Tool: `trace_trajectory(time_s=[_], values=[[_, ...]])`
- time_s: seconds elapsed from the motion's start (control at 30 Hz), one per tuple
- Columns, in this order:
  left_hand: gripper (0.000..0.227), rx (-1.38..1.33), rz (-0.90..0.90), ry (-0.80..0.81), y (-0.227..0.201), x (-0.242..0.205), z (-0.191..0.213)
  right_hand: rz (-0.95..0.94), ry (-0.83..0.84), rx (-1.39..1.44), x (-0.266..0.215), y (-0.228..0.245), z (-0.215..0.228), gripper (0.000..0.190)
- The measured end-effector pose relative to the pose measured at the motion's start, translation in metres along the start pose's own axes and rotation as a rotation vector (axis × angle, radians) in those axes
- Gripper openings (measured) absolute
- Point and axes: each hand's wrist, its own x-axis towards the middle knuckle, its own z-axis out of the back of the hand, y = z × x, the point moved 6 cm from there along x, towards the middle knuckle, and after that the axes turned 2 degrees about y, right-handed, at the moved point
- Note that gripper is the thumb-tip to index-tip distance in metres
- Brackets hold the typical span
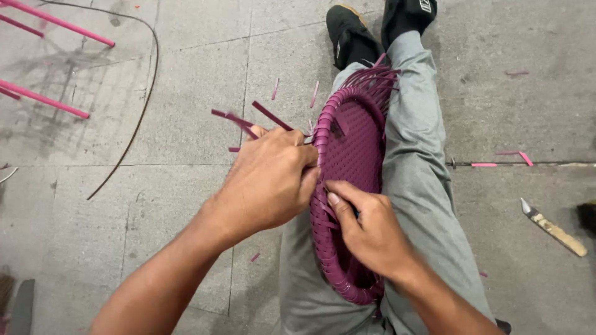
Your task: Weaving and finishing a purple rattan-style chair seat by hand and with a nail gun.
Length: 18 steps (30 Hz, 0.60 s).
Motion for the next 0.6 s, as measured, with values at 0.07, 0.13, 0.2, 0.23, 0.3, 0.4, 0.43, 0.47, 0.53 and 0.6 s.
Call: trace_trajectory(time_s=[0.07, 0.13, 0.2, 0.23, 0.3, 0.4, 0.43, 0.47, 0.53, 0.6], values=[[0.016, 0.060, -0.006, 0.083, -0.005, 0.005, -0.009, -0.011, 0.099, -0.019, 0.003, -0.013, 0.009, 0.031], [0.017, 0.124, -0.002, 0.162, -0.008, 0.004, -0.014, -0.013, 0.207, -0.037, 0.004, -0.025, 0.013, 0.033], [0.020, 0.157, -0.154, -0.001, -0.020, 0.001, -0.002, -0.035, 0.370, 0.238, 0.005, -0.035, 0.011, 0.037], [0.020, 0.160, -0.152, -0.008, -0.019, 0.000, 0.005, -0.029, 0.372, 0.233, 0.008, -0.038, 0.008, 0.037], [0.018, 0.194, -0.100, -0.068, -0.018, -0.004, 0.018, -0.148, 0.320, 0.471, 0.008, -0.052, 0.002, 0.035], [0.010, 0.084, -0.121, -0.125, -0.017, -0.013, 0.005, -0.118, 0.279, 0.626, 0.018, -0.052, -0.008, 0.026], [0.010, 0.092, -0.117, -0.134, -0.012, -0.013, 0.008, -0.107, 0.286, 0.624, 0.019, -0.055, -0.008, 0.026], [0.019, -0.019, -0.141, -0.110, -0.008, -0.015, 0.009, -0.045, 0.245, 0.493, 0.019, -0.057, -0.005, 0.022], [0.030, -0.128, -0.156, -0.093, 0.004, -0.018, 0.007, 0.020, 0.214, 0.361, 0.019, -0.057, -0.002, 0.023], [0.043, -0.135, -0.359, -0.099, 0.004, -0.025, 0.001, 0.064, 0.178, 0.179, 0.014, -0.052, 0.006, 0.019]])
